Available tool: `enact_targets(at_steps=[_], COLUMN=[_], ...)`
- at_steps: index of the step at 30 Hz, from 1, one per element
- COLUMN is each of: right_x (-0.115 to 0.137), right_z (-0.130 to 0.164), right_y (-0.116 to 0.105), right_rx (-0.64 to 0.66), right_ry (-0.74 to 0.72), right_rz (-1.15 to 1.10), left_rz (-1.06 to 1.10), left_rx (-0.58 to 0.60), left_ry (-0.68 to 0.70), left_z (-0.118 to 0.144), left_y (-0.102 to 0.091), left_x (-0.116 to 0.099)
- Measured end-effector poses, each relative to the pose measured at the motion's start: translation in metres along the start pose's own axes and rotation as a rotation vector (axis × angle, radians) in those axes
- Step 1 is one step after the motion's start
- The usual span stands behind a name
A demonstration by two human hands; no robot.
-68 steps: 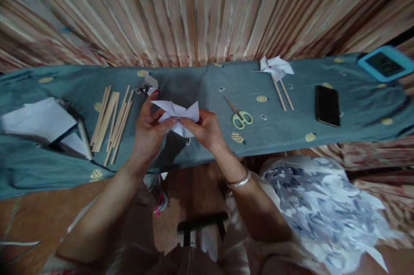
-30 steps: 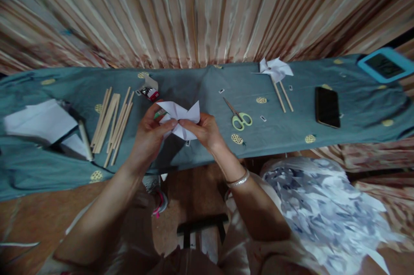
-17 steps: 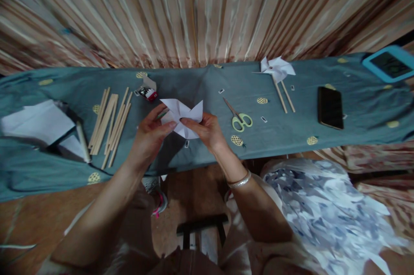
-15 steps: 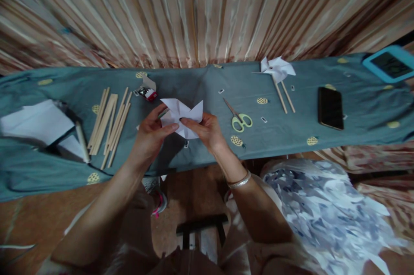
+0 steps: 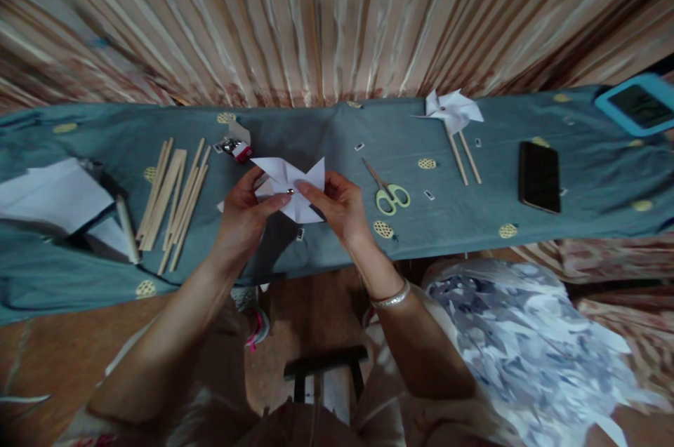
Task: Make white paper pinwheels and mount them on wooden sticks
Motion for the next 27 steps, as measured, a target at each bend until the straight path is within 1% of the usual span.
enact_targets(at_steps=[2,4,5,6,7,8,10,12,18,20,24,27], right_x=[0.012,0.026,0.033,0.036,0.039,0.039,0.035,0.028,0.021,0.021,0.020,0.018], right_z=[0.000,0.006,0.011,0.015,0.020,0.024,0.028,0.028,0.022,0.023,0.027,0.028], right_y=[-0.008,-0.010,-0.007,-0.001,0.004,0.009,0.018,0.022,0.022,0.022,0.027,0.030], right_rx=[-0.109,-0.185,-0.180,-0.125,-0.106,-0.078,-0.023,0.008,0.015,0.025,0.026,0.028], right_ry=[-0.182,-0.395,-0.502,-0.580,-0.664,-0.702,-0.723,-0.708,-0.680,-0.728,-0.904,-0.929], right_rz=[0.157,0.414,0.567,0.708,0.789,0.858,0.953,1.008,1.071,1.071,1.068,1.098], left_rz=[-0.023,-0.044,-0.055,-0.066,-0.079,-0.091,-0.108,-0.115,-0.096,-0.108,-0.147,-0.193], left_rx=[-0.026,-0.055,-0.069,-0.082,-0.092,-0.097,-0.091,-0.073,-0.056,-0.053,-0.060,-0.061], left_ry=[0.028,0.041,0.044,0.047,0.051,0.054,0.051,0.036,0.010,0.006,0.006,0.012], left_z=[-0.002,-0.003,-0.002,-0.002,-0.001,0.000,0.001,0.002,0.002,0.002,0.003,0.004], left_y=[-0.003,-0.005,-0.006,-0.007,-0.008,-0.008,-0.007,-0.006,-0.007,-0.007,-0.009,-0.010], left_x=[0.000,0.001,0.001,0.000,0.000,-0.001,-0.001,-0.002,-0.004,-0.006,-0.007,-0.007])
Point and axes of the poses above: each hand's wrist, its own z-axis away from the middle knuckle, its own y-axis out of the palm, x = y × z, the point moved 4 cm from there along -z, towards the middle knuckle, and after that the axes turned 6 degrees about -z, right-handed, at the moved point
